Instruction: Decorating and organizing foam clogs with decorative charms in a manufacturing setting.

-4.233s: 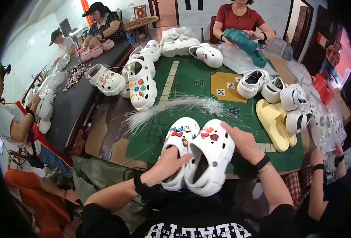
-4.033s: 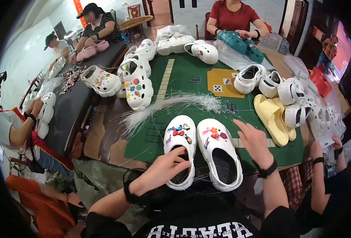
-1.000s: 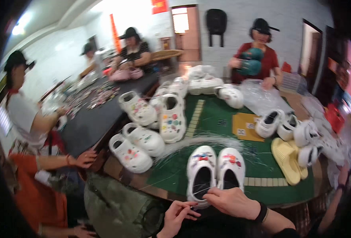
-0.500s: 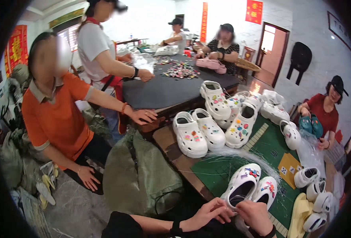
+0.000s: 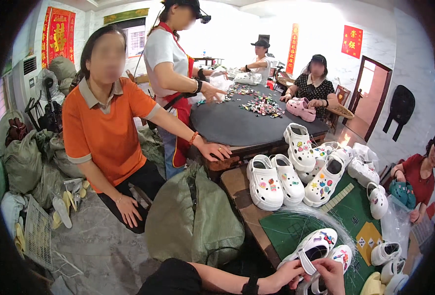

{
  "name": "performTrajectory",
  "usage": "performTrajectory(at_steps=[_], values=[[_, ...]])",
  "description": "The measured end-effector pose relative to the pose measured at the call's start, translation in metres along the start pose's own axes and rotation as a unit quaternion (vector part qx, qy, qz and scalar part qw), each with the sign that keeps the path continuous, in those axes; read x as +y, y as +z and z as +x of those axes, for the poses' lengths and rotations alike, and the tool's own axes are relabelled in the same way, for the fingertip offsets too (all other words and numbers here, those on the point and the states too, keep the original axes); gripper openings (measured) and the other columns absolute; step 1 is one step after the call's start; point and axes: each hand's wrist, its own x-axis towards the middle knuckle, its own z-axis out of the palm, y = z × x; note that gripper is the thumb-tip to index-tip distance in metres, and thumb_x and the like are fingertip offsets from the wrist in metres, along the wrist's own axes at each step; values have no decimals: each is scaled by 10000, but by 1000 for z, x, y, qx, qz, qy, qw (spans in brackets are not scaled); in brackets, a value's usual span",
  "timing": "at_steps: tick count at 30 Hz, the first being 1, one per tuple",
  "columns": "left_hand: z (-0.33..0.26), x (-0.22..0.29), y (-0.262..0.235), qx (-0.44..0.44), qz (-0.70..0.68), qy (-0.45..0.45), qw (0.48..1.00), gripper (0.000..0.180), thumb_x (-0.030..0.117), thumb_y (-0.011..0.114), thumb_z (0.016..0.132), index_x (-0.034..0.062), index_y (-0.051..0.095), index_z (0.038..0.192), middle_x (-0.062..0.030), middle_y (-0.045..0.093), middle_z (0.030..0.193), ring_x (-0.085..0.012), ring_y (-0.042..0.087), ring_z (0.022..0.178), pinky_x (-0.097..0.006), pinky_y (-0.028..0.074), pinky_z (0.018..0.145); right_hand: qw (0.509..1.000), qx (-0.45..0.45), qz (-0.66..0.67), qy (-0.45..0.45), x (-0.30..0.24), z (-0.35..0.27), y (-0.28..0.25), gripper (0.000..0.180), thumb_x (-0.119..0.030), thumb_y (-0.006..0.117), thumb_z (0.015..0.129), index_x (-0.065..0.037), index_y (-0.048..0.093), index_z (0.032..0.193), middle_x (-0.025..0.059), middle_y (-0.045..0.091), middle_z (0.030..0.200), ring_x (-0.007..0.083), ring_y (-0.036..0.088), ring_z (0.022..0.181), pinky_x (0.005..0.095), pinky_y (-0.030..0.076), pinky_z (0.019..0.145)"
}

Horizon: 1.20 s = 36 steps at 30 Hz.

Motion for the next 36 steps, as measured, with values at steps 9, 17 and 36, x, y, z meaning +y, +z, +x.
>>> performTrajectory(at_steps=[9, 17, 36], values=[[16, -44, -16, -14, 26, -29, 999, 230, 211, 500, 1001, 43, 582, 1137, -32, 643, 783, -45, 434, 395, -186, 310, 368, 978, -23, -207, 17, 7, -2, -12, 121, -97, 718, 815, 0, 699, 883, 57, 641, 717, 105, 578, 592, 258, 456, 559], [-1, 0, -3, -5, 17, -71, 997, 218, 229, 563, 962, 78, 603, 1115, -46, 660, 814, -57, 419, 406, -202, 319, 361, 970, -9, -233, -72, 20, 8, -18, 144, -156, 671, 839, -22, 669, 892, 128, 643, 764, 183, 632, 688, 301, 488, 636], [-9, -5, -25, -134, 119, -174, 968, 266, 163, 581, 958, -35, 610, 1133, -90, 677, 977, -89, 511, 469, -208, 397, 436, 846, 520, -8, -117, 10, -84, -36, 172, -187, 488, 965, -48, 514, 868, 27, 469, 667, 118, 572, 661, 250, 491, 629]])
